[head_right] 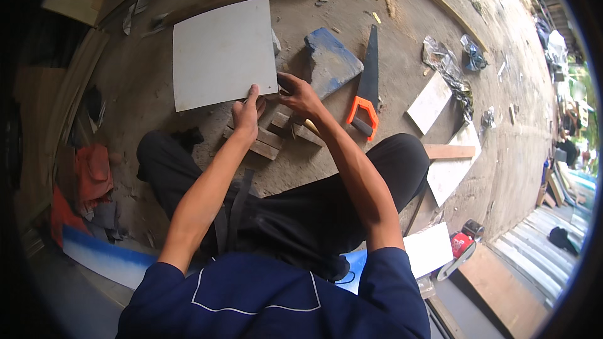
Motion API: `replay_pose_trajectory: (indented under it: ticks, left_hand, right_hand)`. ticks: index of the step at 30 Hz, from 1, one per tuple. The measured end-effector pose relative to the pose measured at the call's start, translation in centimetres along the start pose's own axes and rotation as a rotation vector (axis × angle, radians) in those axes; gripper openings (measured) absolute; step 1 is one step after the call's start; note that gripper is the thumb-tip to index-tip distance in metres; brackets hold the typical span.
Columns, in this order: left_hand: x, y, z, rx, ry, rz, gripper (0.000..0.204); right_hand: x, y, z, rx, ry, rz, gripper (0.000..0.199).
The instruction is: The person sits on the floor and uses a hammer to drive nails into a white rectangular board that is resting on small wooden blocks. The person repeatedly positions the board, hammers nails, and adjusts the board's position throughout the clip.
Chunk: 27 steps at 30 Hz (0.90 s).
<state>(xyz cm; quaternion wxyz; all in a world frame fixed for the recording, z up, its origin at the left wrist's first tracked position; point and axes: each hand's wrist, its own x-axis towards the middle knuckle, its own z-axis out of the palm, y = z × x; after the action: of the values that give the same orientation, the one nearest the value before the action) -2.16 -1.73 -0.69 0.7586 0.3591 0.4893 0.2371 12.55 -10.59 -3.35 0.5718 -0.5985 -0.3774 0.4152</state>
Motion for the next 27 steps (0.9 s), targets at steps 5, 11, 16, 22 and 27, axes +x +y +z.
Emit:
replay_pose_trajectory:
  ticks: [5, 11, 16, 22, 27]
  left_hand:
    - [0.2, -0.2, -0.1, -0.043, -0.003, 0.004, 0.040]
    - [-0.1, 0.1, 0.1, -0.035, 0.016, 0.001, 0.040]
    - [-0.3, 0.2, 0.2, -0.029, 0.008, -0.001, 0.042]
    - [-0.4, 0.4, 0.1, -0.021, 0.002, -0.012, 0.044]
    - [0.0, 0.7, -0.7, 0.069, -0.064, -0.098, 0.050]
  right_hand:
    - [-0.3, -0.6, 0.9, -0.024, 0.073, 0.019, 0.059]
    - [-0.5, -0.8, 1.0, -0.077, 0.084, 0.028, 0.059]
    - [-0.7, -1.0, 1.5, -0.144, 0.158, -0.028, 0.055]
    - [-0.7, -1.3, 1.4, -0.172, 0.133, -0.056, 0.053]
    - [-0.1, -0.3, -1.9, -0.231, 0.156, -0.087, 0.040]
